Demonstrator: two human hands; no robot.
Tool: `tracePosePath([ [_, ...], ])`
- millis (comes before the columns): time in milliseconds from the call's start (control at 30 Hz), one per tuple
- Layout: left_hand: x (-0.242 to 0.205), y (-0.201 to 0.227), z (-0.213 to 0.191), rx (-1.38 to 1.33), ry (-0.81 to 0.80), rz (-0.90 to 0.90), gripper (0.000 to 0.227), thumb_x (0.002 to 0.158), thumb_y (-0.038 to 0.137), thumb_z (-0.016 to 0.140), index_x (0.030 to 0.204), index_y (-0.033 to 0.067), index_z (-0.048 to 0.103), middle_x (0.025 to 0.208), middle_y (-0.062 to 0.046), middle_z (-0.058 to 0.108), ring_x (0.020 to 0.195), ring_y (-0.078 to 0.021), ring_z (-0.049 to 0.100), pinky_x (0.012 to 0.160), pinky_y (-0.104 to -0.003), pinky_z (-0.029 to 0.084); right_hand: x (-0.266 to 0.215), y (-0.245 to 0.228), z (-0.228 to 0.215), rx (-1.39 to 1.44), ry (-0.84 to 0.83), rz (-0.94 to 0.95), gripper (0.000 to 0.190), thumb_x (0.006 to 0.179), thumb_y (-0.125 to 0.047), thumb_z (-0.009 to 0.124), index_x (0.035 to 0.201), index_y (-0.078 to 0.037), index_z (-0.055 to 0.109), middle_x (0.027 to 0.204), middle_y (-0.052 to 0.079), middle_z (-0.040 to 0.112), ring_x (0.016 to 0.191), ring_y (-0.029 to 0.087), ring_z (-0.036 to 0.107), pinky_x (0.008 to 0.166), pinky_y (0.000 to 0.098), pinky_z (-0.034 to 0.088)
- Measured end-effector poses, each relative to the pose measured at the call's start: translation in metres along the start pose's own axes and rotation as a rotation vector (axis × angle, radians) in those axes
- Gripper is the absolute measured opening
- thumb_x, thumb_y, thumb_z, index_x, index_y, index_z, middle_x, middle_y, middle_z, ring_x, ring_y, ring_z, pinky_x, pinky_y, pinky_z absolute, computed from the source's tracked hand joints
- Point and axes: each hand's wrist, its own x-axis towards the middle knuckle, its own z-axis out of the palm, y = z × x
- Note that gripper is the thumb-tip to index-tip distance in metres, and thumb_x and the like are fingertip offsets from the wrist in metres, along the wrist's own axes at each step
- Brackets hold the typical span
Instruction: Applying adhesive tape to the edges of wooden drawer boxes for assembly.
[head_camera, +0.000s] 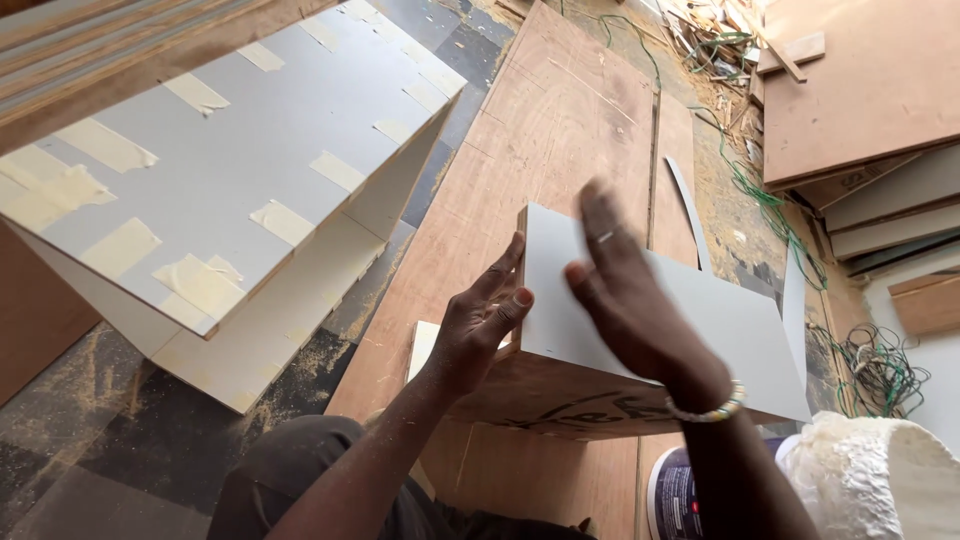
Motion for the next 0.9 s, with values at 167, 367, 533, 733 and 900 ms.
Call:
tracePosePath([
  [167, 0.003, 0.012, 0.002, 0.035, 0.005, -0.034, 0.094, 0.087, 0.047, 0.067, 0.163, 0.0099, 0.026, 0.134, -0.027, 0.065, 0.125, -0.0336, 0.066, 0.106, -0.047, 0.053, -0.006, 0.043, -0.006, -0.134, 0.209, -0.023, 0.092, 0.102, -0.072, 0.012, 0.165, -0.007, -0.001, 0.175, 0.015, -0.007, 0.163, 0.029, -0.008, 0.131, 0.0474, -0.001],
  [367, 0.001, 0.022, 0.01, 0.005, 0.022, -0.046, 0.101, 0.077, 0.031, 0.069, 0.164, 0.0112, 0.021, 0.128, -0.028, 0.068, 0.117, -0.0339, 0.069, 0.102, -0.048, 0.056, -0.004, 0.061, 0.011, -0.278, -0.094, 0.161, 0.096, 0.094, -0.074, 0.012, 0.162, -0.012, -0.013, 0.17, 0.01, -0.021, 0.158, 0.028, -0.017, 0.125, 0.0489, -0.008],
  [533, 0.0, 0.02, 0.008, 0.02, 0.003, -0.078, 0.103, 0.076, 0.032, 0.068, 0.165, 0.0119, 0.02, 0.125, -0.028, 0.067, 0.121, -0.0328, 0.068, 0.102, -0.048, 0.057, -0.03, 0.086, -0.047, -0.109, 0.125, 0.185, 0.096, 0.098, -0.074, 0.009, 0.162, -0.006, -0.013, 0.171, 0.015, -0.021, 0.161, 0.031, -0.017, 0.128, 0.049, -0.008],
  [733, -0.001, 0.023, 0.014, 0.095, 0.022, -0.077, 0.106, 0.076, 0.04, 0.067, 0.167, 0.0142, 0.018, 0.14, -0.031, 0.06, 0.128, -0.0348, 0.063, 0.104, -0.051, 0.055, -0.052, 0.157, 0.013, -0.361, 0.006, 0.363, 0.104, 0.092, -0.081, 0.009, 0.162, -0.008, -0.016, 0.17, 0.013, -0.021, 0.16, 0.026, -0.015, 0.129, 0.042, -0.008],
  [900, -0.002, 0.026, 0.013, 0.116, 0.007, -0.119, 0.106, 0.076, 0.04, 0.066, 0.167, 0.0165, 0.016, 0.146, -0.031, 0.056, 0.13, -0.0357, 0.062, 0.106, -0.054, 0.054, -0.074, 0.148, -0.034, -0.126, -0.007, 0.338, 0.103, 0.093, -0.078, 0.012, 0.16, -0.005, -0.018, 0.169, 0.018, -0.024, 0.157, 0.03, -0.02, 0.125, 0.0433, -0.009],
])
